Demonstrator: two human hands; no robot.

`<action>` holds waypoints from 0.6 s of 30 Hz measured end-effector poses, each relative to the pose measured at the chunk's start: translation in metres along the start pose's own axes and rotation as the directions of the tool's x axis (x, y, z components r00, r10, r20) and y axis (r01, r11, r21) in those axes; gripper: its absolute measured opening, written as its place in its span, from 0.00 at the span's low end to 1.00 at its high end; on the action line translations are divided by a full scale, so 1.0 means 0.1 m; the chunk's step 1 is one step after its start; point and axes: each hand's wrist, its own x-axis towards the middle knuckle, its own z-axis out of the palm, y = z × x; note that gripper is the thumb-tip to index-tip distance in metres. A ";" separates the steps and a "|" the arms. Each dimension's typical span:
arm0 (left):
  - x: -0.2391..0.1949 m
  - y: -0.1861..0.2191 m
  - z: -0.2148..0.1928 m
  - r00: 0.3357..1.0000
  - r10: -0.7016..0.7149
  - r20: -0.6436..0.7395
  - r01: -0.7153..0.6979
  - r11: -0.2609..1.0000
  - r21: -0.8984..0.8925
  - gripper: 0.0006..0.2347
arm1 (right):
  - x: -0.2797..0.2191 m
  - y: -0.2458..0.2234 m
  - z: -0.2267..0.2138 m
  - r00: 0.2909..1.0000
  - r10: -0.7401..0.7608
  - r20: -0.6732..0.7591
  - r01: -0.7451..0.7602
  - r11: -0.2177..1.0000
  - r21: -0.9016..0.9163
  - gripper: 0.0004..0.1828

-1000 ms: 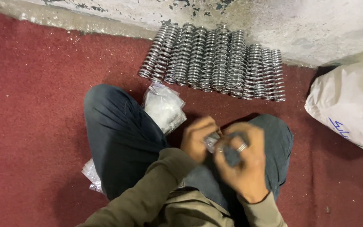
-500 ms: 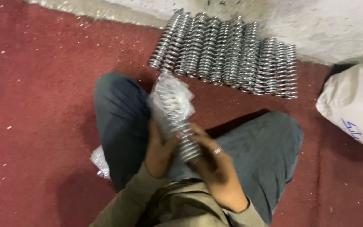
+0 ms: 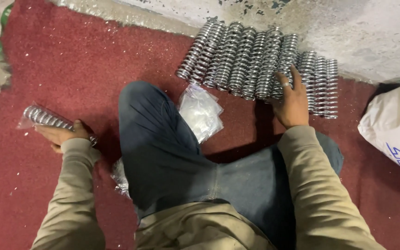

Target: The person sits on the floor and places metal springs into individual plastic bags, then places the bagged springs into a growing stack to the side.

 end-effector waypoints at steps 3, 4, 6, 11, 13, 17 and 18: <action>-0.73 0.80 -0.56 0.957 0.252 -0.142 -0.235 0.963 0.131 0.47 | 0.04 0.21 -0.04 0.996 -0.016 0.087 0.010 0.998 0.066 0.37; -0.95 1.14 -0.60 0.957 0.256 -0.135 -0.239 0.962 0.130 0.47 | 0.05 0.23 -0.09 0.996 -0.009 0.088 0.004 0.998 0.061 0.37; -1.40 1.79 -0.69 0.536 0.772 -0.340 -0.823 0.389 -0.414 0.22 | 0.08 0.26 -0.21 0.999 -0.001 0.037 0.001 1.000 0.016 0.23; -2.07 2.70 -0.03 0.412 0.673 0.614 -0.895 0.424 0.136 0.16 | -0.07 -0.09 -1.02 0.980 0.127 -0.154 -0.111 0.987 0.114 0.10; -2.01 2.94 0.42 0.376 0.637 0.672 -0.923 0.319 0.214 0.18 | -0.16 -0.42 -1.23 0.932 0.193 -0.308 -0.140 0.972 0.187 0.09; -1.68 2.92 1.14 0.512 0.616 0.599 -0.848 0.472 0.240 0.08 | -0.46 -0.89 -0.99 0.876 0.414 -0.248 -0.291 0.863 0.413 0.16; -1.61 2.87 1.14 0.560 0.613 0.558 -0.818 0.516 0.254 0.08 | -0.50 -0.91 -0.85 0.873 0.447 -0.197 -0.321 0.828 0.459 0.15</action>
